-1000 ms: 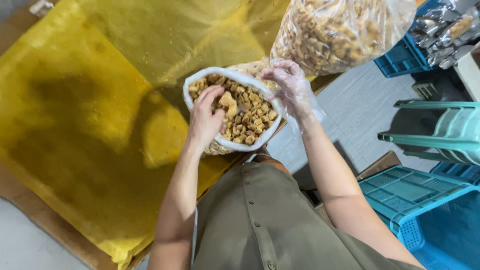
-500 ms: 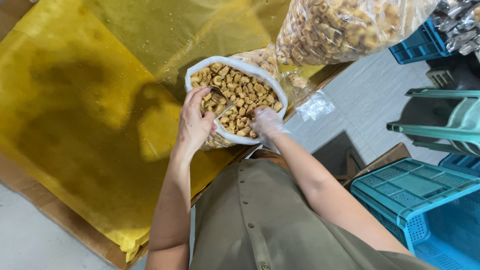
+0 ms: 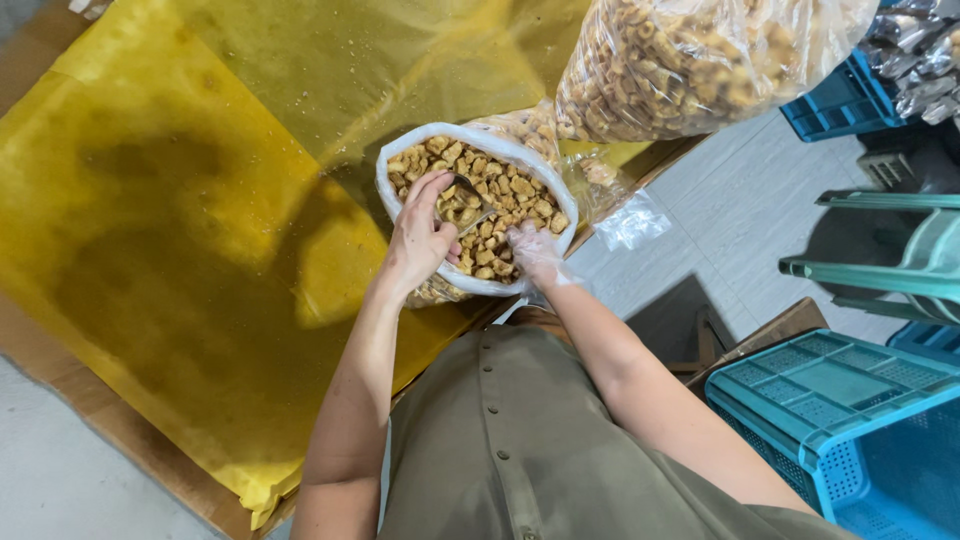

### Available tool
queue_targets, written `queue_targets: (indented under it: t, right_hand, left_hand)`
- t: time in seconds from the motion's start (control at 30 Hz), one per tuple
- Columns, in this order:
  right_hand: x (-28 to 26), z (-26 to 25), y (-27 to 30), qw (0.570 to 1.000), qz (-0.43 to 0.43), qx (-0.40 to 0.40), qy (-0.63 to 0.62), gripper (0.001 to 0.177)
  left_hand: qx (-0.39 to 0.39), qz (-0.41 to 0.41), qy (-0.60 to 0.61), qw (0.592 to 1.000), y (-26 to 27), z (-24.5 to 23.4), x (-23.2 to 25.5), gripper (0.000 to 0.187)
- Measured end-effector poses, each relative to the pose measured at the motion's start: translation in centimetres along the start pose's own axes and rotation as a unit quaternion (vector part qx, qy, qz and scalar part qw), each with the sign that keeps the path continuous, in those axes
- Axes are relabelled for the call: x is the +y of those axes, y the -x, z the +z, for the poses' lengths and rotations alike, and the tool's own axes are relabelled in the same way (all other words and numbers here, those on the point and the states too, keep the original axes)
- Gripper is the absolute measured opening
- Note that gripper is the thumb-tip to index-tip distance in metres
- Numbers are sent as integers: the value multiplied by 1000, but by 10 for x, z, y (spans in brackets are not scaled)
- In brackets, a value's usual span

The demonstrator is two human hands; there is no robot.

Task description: The person scoops cashew nuts from a large bag into small clear plastic pouches, weighs each pouch on a digital scale, and places the filled pouches into a blue crate. The person repeats this process multiple times.

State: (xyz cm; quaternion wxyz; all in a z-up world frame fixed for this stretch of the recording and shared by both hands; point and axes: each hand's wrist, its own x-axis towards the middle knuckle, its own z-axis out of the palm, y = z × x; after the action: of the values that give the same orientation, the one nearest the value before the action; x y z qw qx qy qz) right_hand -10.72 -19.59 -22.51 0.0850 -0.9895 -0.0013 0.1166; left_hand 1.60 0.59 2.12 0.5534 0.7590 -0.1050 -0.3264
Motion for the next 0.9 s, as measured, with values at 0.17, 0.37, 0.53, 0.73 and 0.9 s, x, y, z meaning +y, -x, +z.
queue_targets:
  t: [0.17,0.37,0.53,0.73,0.9]
  right_hand:
    - [-4,-79,-11,934,175,-204,-236,23]
    - [12,-219,6,681,83,-96,-721,45]
    - [-27,-278,4,741,29,-91,-665,50]
    - [-18,-291,10,622,66,71,-777,41]
    - [-23,-261,11,640,62,20,-765,42]
  left_hand:
    - [-12,20,-5,1000,-9,1,-15,68]
    - [-3,31,22,999,-18,6,-31,66]
    - [24,49,59,997,-24,17,-30,58]
    - [60,60,94,992,-13,21,-19,57]
    - [67,56,73,994,-17,23,-16,55]
